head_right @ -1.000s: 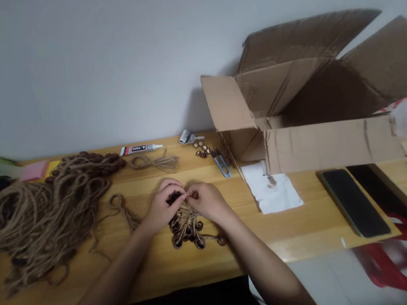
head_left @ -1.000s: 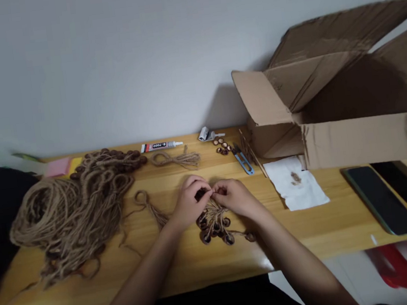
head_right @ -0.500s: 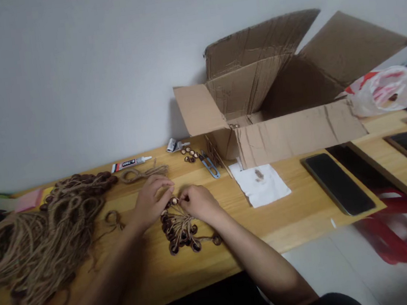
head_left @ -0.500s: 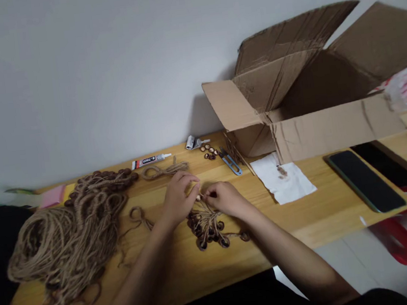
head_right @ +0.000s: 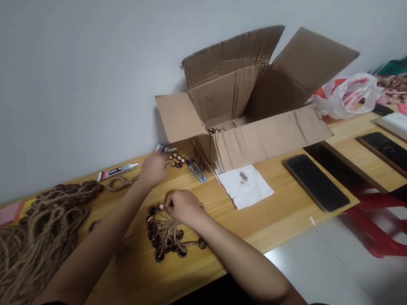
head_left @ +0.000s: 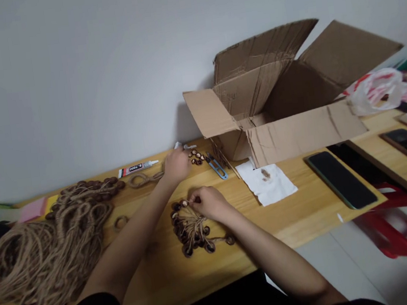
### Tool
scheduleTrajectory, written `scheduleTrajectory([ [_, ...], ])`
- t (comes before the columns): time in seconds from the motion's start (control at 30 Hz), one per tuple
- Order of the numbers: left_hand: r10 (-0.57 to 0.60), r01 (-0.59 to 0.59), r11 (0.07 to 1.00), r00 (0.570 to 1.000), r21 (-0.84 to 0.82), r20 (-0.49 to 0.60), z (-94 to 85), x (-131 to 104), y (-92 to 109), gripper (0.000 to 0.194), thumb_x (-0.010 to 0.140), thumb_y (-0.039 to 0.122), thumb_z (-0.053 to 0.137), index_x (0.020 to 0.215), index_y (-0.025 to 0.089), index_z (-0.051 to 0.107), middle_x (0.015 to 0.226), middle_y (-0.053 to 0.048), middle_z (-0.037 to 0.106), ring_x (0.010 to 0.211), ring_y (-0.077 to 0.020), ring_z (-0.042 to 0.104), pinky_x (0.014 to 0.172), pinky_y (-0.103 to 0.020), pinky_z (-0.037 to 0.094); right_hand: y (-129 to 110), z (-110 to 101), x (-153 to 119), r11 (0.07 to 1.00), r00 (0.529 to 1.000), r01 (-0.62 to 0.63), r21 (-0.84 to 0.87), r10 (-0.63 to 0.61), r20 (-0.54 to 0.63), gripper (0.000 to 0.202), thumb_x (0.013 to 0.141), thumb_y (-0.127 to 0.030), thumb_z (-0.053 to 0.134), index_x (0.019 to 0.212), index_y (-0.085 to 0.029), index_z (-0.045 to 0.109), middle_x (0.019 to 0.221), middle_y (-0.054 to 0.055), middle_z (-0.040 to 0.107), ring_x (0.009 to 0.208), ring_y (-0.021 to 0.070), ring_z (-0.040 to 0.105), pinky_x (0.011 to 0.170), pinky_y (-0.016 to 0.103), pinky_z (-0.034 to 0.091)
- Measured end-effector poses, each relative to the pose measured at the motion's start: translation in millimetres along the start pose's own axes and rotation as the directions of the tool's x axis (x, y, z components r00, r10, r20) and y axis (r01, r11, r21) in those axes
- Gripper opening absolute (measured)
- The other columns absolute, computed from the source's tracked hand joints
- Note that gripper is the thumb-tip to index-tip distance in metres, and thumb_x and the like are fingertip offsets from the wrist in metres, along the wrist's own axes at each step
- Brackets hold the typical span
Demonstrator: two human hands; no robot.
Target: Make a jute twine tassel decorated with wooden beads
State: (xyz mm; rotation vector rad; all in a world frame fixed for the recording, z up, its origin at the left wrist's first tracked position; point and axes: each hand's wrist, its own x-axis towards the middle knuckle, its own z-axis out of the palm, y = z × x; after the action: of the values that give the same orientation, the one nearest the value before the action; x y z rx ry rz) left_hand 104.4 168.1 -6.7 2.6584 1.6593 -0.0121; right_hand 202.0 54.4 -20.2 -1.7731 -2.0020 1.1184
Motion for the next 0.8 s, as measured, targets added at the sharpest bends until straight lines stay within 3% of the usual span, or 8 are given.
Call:
scheduleTrajectory([
  [0.37, -0.018, 0.018, 1.0, 1.0, -0.018, -0.001, 2.9, 0.6, -0.3, 0.033, 0.087, 0.021, 0.043, 0.108, 0.015, 0.067, 0.105, -0.016, 0.063, 0.099, -0.0299, 0.061, 0.084, -0.039, 0.048, -1.6, 0.1, -2.2, 0.999, 1.0, 0.008, -0.032, -0.008, -0.002, 0.02, 0.079, -0.019, 0.056, 0.089, -0.022, 0.073, 0.095, 0.005, 0.075, 0.089, 0.0184, 0.066, 0.069, 0.025, 0.039],
  [0.8, -0.059, 0.06, 0.983, 0.998, -0.173, 0.01, 9.1, 1.6, -9.1, 0.032, 0.084, 0.028, 0.05, 0.107, 0.017, 0.068, 0.106, -0.014, 0.064, 0.103, -0.0307, 0.062, 0.088, -0.04, 0.048, -2.1, -0.7, -2.1, 1.0, 1.0, 0.014, 0.006, -0.014, -0.005, 0.018, 0.078, -0.016, 0.058, 0.087, -0.021, 0.073, 0.096, 0.005, 0.074, 0.091, 0.0181, 0.065, 0.072, 0.024, 0.04],
])
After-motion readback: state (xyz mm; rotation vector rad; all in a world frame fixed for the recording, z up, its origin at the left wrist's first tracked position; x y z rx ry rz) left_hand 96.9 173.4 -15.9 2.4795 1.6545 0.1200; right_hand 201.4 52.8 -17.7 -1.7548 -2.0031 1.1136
